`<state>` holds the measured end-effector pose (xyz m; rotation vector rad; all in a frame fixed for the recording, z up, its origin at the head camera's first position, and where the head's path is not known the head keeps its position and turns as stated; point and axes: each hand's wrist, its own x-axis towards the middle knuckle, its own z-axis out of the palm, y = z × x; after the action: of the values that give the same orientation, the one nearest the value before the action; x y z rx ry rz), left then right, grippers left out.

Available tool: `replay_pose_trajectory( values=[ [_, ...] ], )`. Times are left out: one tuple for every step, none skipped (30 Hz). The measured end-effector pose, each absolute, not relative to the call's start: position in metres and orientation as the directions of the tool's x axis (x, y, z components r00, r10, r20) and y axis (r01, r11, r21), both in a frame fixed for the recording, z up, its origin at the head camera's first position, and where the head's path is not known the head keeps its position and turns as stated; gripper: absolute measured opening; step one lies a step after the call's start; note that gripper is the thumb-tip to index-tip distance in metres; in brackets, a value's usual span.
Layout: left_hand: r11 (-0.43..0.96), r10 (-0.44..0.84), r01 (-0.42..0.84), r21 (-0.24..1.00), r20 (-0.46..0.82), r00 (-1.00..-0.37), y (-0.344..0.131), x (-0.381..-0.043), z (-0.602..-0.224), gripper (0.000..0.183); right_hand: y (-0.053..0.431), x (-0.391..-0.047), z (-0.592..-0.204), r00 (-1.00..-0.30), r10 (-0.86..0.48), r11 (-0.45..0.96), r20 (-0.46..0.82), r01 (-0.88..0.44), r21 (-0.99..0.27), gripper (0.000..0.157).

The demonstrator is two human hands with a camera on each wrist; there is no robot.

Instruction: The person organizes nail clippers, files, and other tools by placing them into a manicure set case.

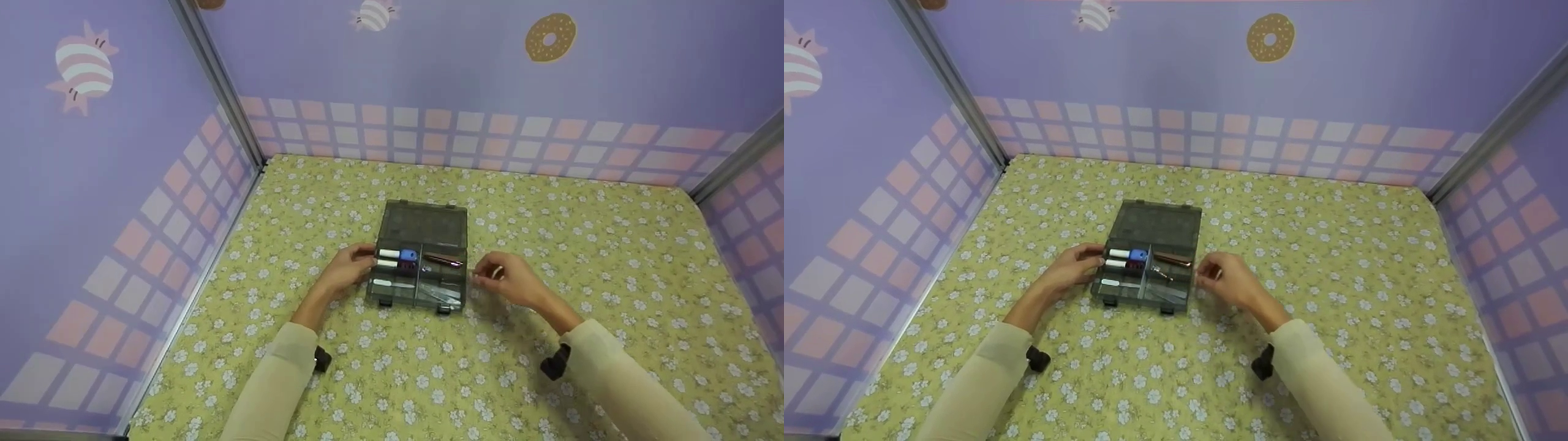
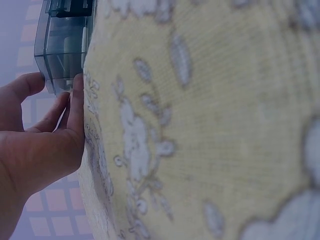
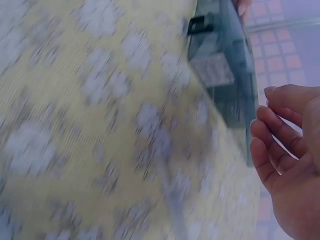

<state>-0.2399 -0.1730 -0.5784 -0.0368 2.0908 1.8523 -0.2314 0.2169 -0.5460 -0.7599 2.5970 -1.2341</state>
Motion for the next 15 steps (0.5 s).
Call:
replay_pose_trajectory(
  values=[
    [0.145,0.207,-0.244,0.959,-0.271,-0.94,-0.173,-0.24,-0.579,0.048,0.222,-0.231,-0.547,-0.861,-0.505,0.535,0.058,-0.365,-0.761,0.01],
    [0.143,0.207,-0.244,0.959,-0.27,-0.94,-0.173,-0.24,-0.579,0.047,0.227,-0.231,-0.549,-0.863,-0.502,0.538,0.054,-0.361,-0.762,0.01],
    [0.14,0.206,-0.244,0.96,-0.27,-0.941,-0.173,-0.24,-0.579,0.047,0.233,-0.23,-0.551,-0.865,-0.499,0.54,0.053,-0.358,-0.762,0.01],
    [0.138,0.206,-0.244,0.96,-0.268,-0.941,-0.173,-0.24,-0.579,0.047,0.239,-0.23,-0.553,-0.868,-0.495,0.542,0.051,-0.354,-0.762,0.01],
    [0.137,0.204,-0.244,0.96,-0.268,-0.941,-0.173,-0.24,-0.579,0.046,0.245,-0.229,-0.555,-0.87,-0.491,0.543,0.049,-0.349,-0.764,0.01],
    [0.136,0.205,-0.244,0.96,-0.268,-0.941,-0.172,-0.24,-0.579,0.046,0.25,-0.228,-0.557,-0.875,-0.483,0.549,0.046,-0.343,-0.762,0.01],
    [0.134,0.205,-0.244,0.961,-0.268,-0.941,-0.172,-0.24,-0.579,0.046,0.257,-0.227,-0.56,-0.878,-0.476,0.551,0.045,-0.338,-0.763,0.01],
    [0.13,0.206,-0.245,0.961,-0.268,-0.941,-0.172,-0.24,-0.579,0.045,0.263,-0.225,-0.562,-0.883,-0.468,0.552,0.045,-0.332,-0.765,0.01],
    [0.13,0.206,-0.244,0.961,-0.267,-0.941,-0.171,-0.24,-0.578,0.045,0.268,-0.224,-0.564,-0.887,-0.459,0.56,0.042,-0.326,-0.762,0.01],
    [0.132,0.205,-0.243,0.961,-0.267,-0.942,-0.171,-0.24,-0.578,0.045,0.274,-0.222,-0.566,-0.891,-0.453,0.568,0.039,-0.322,-0.757,0.01],
    [0.131,0.205,-0.243,0.961,-0.266,-0.942,-0.171,-0.24,-0.578,0.045,0.279,-0.22,-0.568,-0.895,-0.445,0.58,0.033,-0.316,-0.751,0.01],
    [0.13,0.205,-0.242,0.961,-0.265,-0.942,-0.171,-0.24,-0.578,0.045,0.283,-0.218,-0.569,-0.899,-0.438,0.592,0.029,-0.312,-0.743,0.01],
    [0.13,0.203,-0.241,0.962,-0.264,-0.943,-0.171,-0.24,-0.578,0.044,0.287,-0.217,-0.571,-0.9,-0.434,0.6,0.026,-0.311,-0.737,0.01],
    [0.127,0.204,-0.242,0.962,-0.264,-0.943,-0.171,-0.24,-0.577,0.044,0.29,-0.215,-0.572,-0.903,-0.429,0.612,0.021,-0.308,-0.728,0.01],
    [0.126,0.204,-0.241,0.962,-0.263,-0.943,-0.171,-0.24,-0.578,0.044,0.293,-0.214,-0.573,-0.904,-0.427,0.621,0.014,-0.304,-0.722,0.009]
  ],
)
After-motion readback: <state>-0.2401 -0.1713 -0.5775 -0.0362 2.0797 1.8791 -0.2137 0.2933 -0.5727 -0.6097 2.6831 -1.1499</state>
